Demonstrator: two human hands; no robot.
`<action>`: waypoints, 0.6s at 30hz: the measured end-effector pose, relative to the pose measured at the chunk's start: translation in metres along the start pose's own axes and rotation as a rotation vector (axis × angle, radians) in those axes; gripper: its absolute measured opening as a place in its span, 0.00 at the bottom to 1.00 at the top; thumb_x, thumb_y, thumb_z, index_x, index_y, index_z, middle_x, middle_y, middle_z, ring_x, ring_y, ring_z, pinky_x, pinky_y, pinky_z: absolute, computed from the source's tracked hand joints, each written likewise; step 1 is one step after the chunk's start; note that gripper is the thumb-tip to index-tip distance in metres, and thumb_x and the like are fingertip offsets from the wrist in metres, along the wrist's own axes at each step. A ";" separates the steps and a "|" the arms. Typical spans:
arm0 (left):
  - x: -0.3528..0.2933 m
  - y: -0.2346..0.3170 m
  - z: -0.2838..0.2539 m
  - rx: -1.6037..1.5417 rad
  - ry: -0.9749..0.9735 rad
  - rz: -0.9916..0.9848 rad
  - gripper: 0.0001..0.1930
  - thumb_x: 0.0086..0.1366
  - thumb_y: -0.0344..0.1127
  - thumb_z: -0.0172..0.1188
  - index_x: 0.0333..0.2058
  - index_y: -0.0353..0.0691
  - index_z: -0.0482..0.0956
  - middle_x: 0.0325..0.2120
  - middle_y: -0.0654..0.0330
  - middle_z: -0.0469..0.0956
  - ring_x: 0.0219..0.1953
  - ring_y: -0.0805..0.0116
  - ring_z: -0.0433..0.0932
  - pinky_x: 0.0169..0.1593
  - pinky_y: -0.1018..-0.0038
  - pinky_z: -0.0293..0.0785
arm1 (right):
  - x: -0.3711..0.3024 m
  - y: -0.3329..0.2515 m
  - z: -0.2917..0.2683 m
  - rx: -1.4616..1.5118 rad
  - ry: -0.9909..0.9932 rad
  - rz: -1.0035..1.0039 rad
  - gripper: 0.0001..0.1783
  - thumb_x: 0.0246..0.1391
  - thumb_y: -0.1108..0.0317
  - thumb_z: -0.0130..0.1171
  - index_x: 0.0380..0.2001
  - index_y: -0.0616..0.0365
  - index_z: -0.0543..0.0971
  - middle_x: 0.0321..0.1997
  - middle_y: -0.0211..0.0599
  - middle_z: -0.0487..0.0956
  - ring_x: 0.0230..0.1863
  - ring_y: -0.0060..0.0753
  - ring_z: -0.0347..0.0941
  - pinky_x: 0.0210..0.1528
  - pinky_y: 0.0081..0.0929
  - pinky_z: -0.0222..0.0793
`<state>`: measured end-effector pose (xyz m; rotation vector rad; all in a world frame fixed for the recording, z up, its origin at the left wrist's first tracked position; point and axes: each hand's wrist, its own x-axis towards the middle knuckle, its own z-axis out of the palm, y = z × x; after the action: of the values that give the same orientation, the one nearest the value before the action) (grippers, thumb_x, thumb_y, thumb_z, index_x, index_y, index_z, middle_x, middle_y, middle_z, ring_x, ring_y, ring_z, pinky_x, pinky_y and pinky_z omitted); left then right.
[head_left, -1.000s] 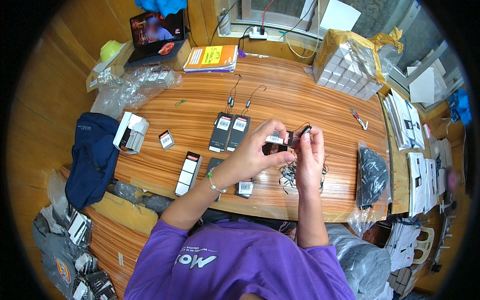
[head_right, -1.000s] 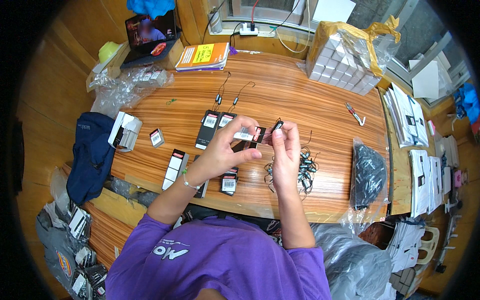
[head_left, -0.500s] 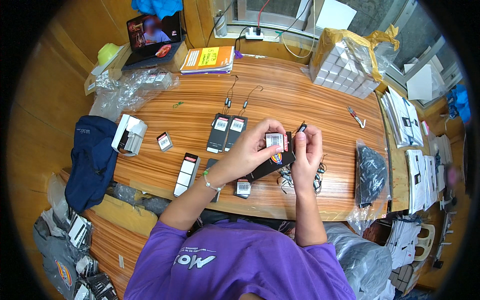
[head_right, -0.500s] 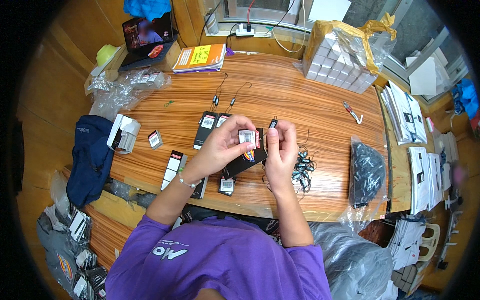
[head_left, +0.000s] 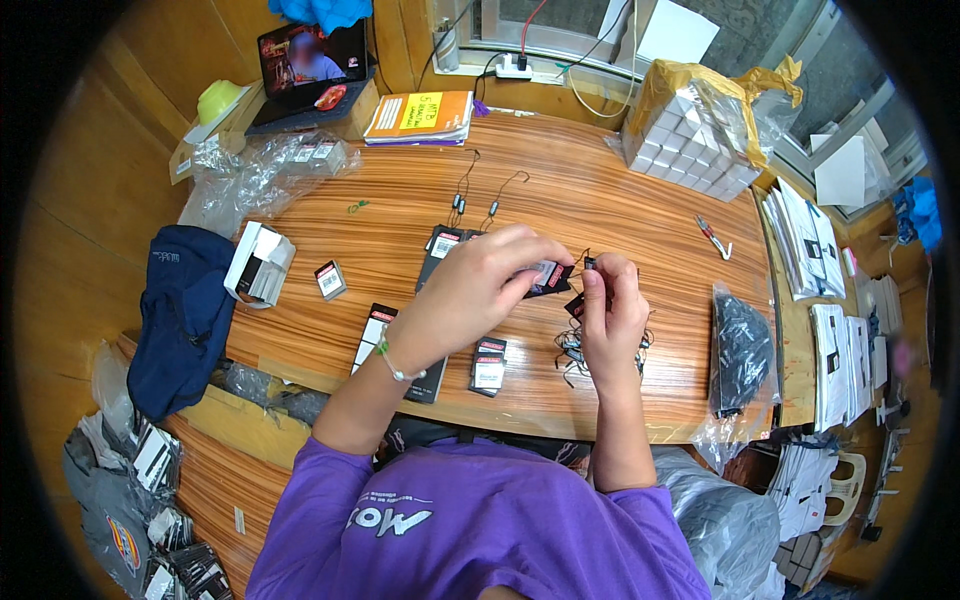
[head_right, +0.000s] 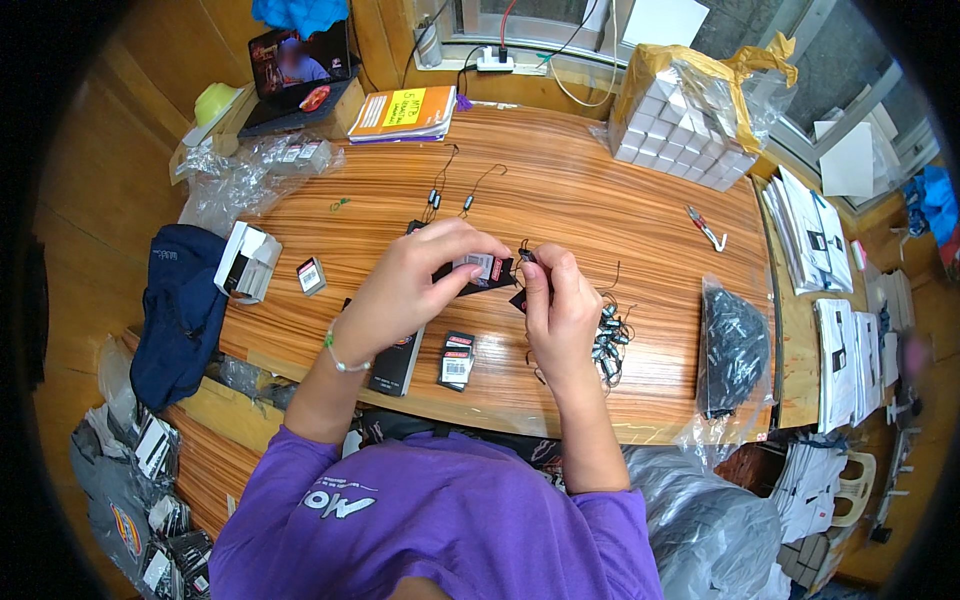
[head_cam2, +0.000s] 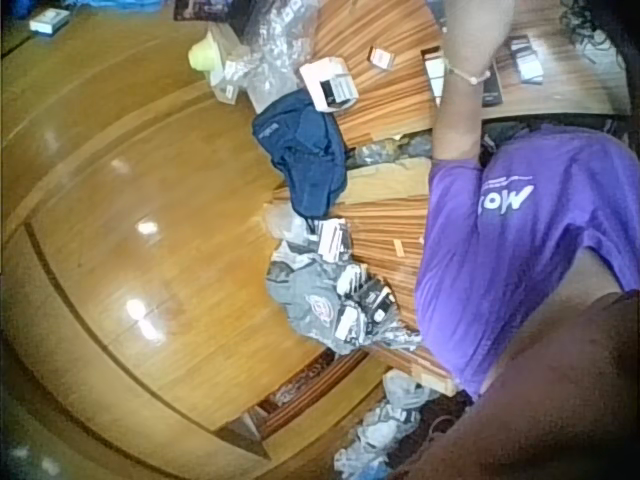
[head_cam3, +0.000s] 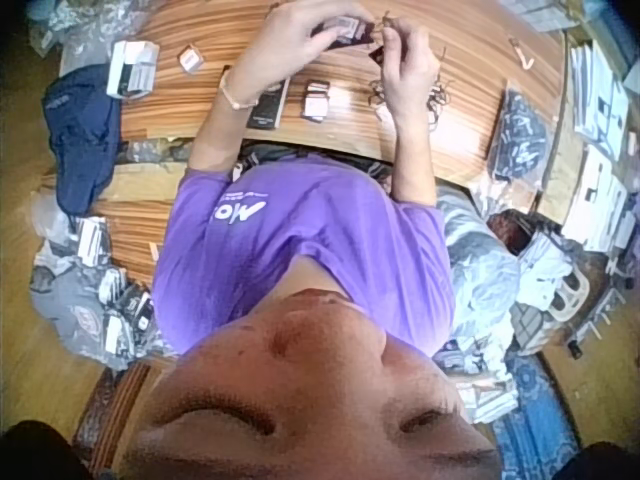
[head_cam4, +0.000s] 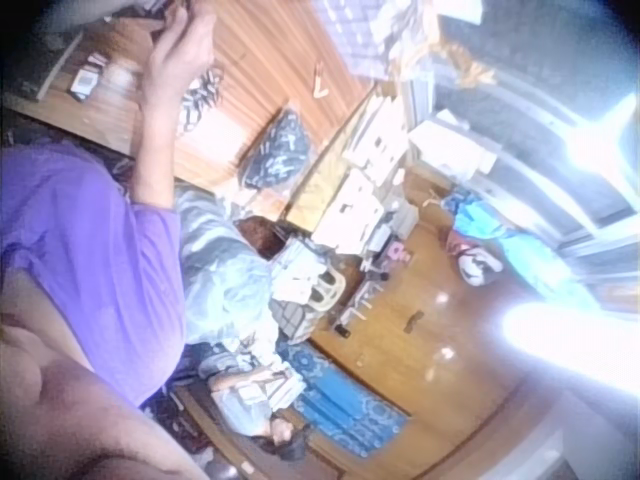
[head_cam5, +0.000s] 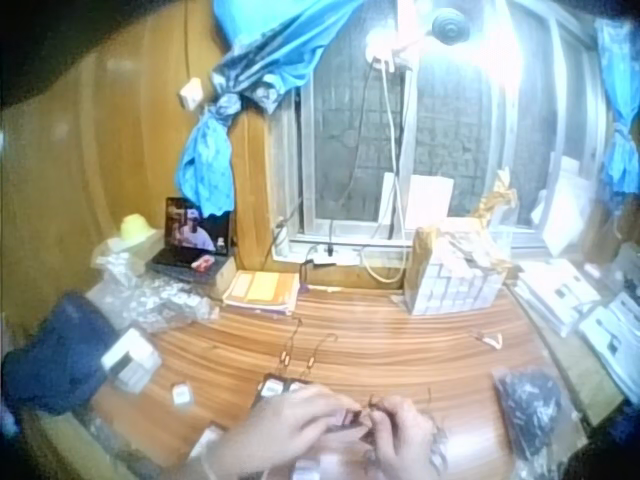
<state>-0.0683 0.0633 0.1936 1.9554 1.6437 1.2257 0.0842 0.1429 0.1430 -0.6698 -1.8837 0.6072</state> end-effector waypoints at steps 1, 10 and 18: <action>-0.002 0.002 0.001 0.061 -0.007 0.014 0.15 0.53 0.22 0.55 0.41 0.38 0.75 0.31 0.56 0.74 0.36 0.60 0.75 0.40 0.72 0.70 | 0.000 0.000 0.001 -0.023 0.011 -0.015 0.05 0.52 0.73 0.55 0.32 0.61 0.71 0.21 0.39 0.73 0.20 0.35 0.70 0.22 0.26 0.64; -0.008 -0.007 0.018 0.068 0.165 0.009 0.12 0.53 0.22 0.55 0.38 0.36 0.75 0.32 0.54 0.74 0.38 0.59 0.74 0.41 0.69 0.70 | -0.001 -0.001 0.002 0.445 -0.001 0.280 0.04 0.55 0.73 0.52 0.32 0.62 0.69 0.24 0.31 0.71 0.24 0.19 0.67 0.27 0.18 0.63; -0.008 -0.003 0.017 0.168 0.070 0.032 0.14 0.55 0.21 0.50 0.41 0.36 0.73 0.34 0.53 0.73 0.39 0.57 0.73 0.41 0.67 0.70 | 0.004 0.004 0.005 0.705 0.003 0.429 0.05 0.59 0.71 0.47 0.35 0.61 0.66 0.24 0.28 0.70 0.27 0.16 0.66 0.29 0.14 0.63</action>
<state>-0.0568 0.0621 0.1781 2.0652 1.8100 1.2161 0.0788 0.1478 0.1405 -0.5909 -1.3753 1.4526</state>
